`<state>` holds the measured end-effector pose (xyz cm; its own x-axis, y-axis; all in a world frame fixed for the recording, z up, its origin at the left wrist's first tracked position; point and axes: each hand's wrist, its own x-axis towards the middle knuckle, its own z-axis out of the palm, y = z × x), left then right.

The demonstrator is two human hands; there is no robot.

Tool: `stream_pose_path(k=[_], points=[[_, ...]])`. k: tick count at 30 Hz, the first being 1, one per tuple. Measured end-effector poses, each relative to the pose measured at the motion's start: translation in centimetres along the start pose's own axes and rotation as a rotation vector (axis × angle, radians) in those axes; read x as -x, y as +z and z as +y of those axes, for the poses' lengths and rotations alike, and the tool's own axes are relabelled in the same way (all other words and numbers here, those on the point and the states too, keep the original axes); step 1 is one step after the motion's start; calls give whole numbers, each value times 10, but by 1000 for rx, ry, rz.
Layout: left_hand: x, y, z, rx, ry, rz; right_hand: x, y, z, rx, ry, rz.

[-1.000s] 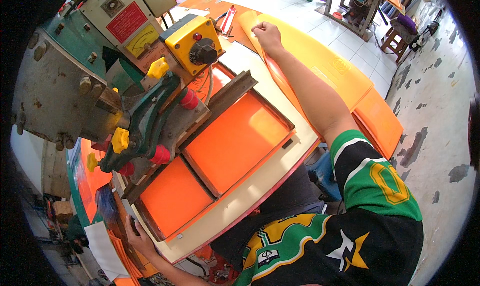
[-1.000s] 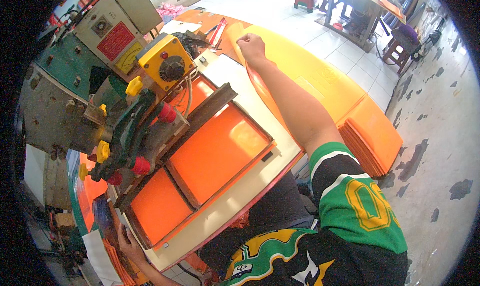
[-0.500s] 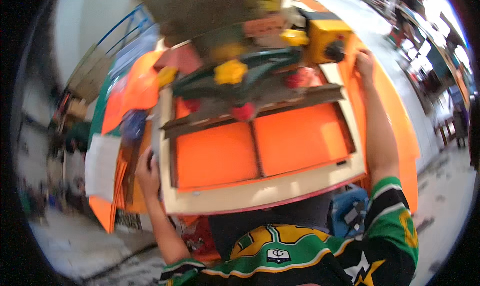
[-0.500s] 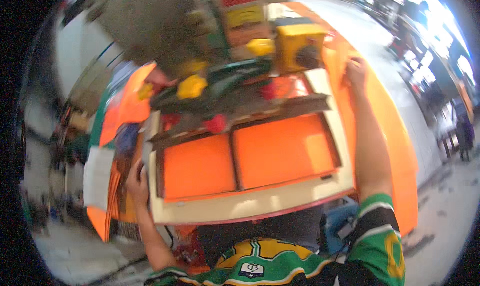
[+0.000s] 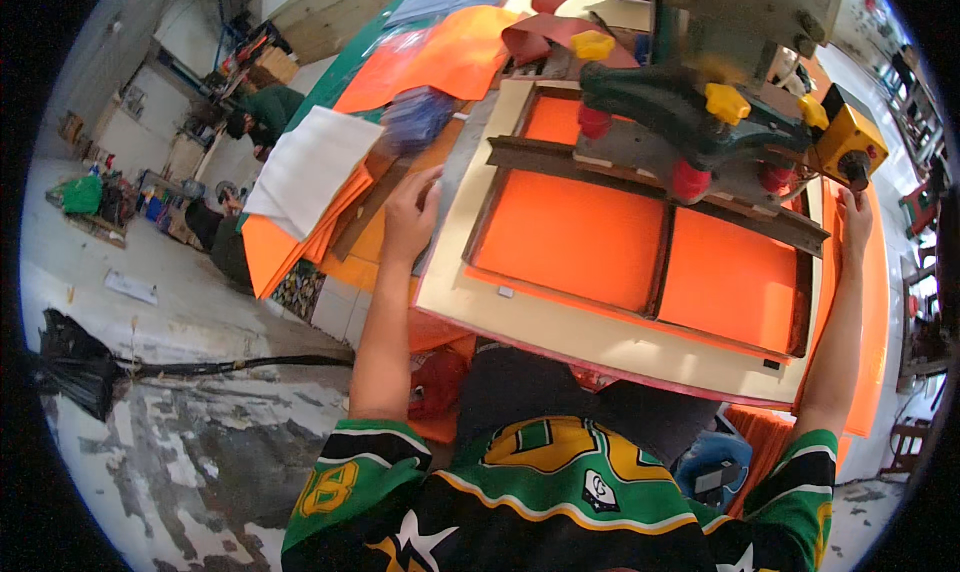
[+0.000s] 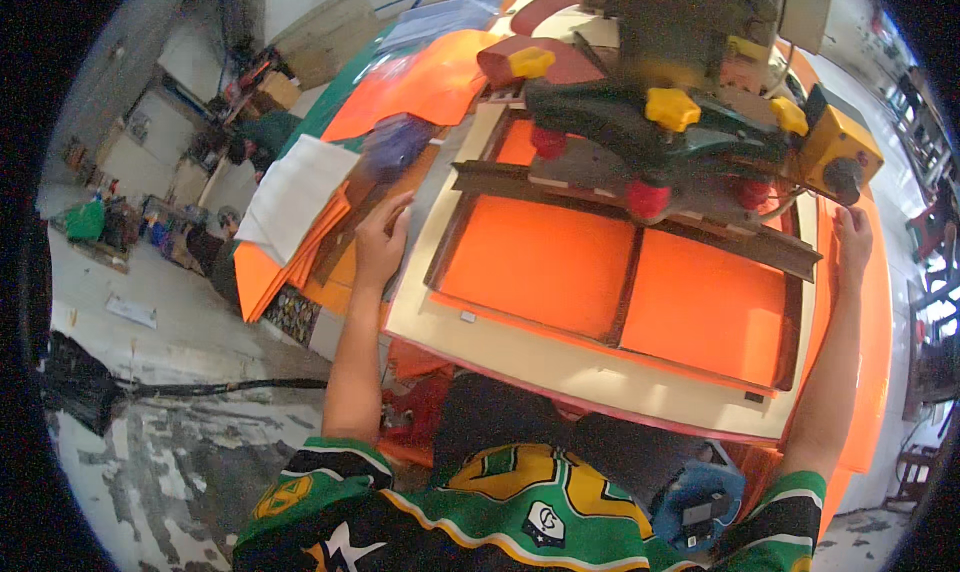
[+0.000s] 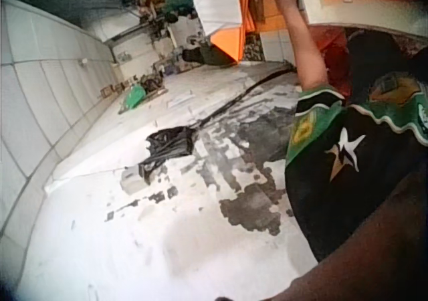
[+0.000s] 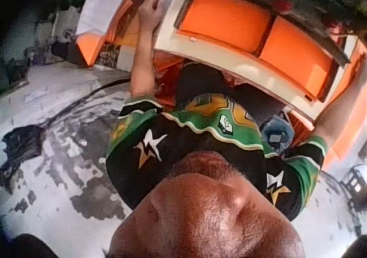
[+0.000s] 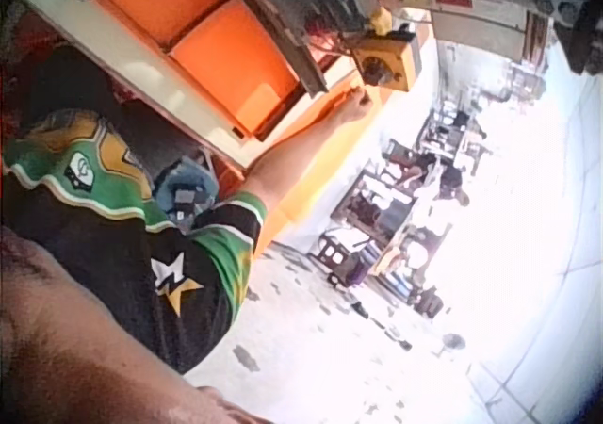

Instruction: The person positions fabric sheets onto a press machine table, operates the machine to press the material, handles foam padding inserts, and aligns additional fabric pieces onto the press.

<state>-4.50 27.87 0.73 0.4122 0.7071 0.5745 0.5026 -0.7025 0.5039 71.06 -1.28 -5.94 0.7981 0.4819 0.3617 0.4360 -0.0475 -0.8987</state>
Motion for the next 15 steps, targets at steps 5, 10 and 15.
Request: stream_pose_path(k=[5, 10, 15], points=[[2, -2, -10, -9, 82, 101, 4, 5, -1, 7, -31, 25], [4, -13, -35, 709, -451, 278, 1, 13, 3, -33, -14, -26], [5, -39, -28, 1161, -782, 414, -7, -4, 15, 21, -76, -33]])
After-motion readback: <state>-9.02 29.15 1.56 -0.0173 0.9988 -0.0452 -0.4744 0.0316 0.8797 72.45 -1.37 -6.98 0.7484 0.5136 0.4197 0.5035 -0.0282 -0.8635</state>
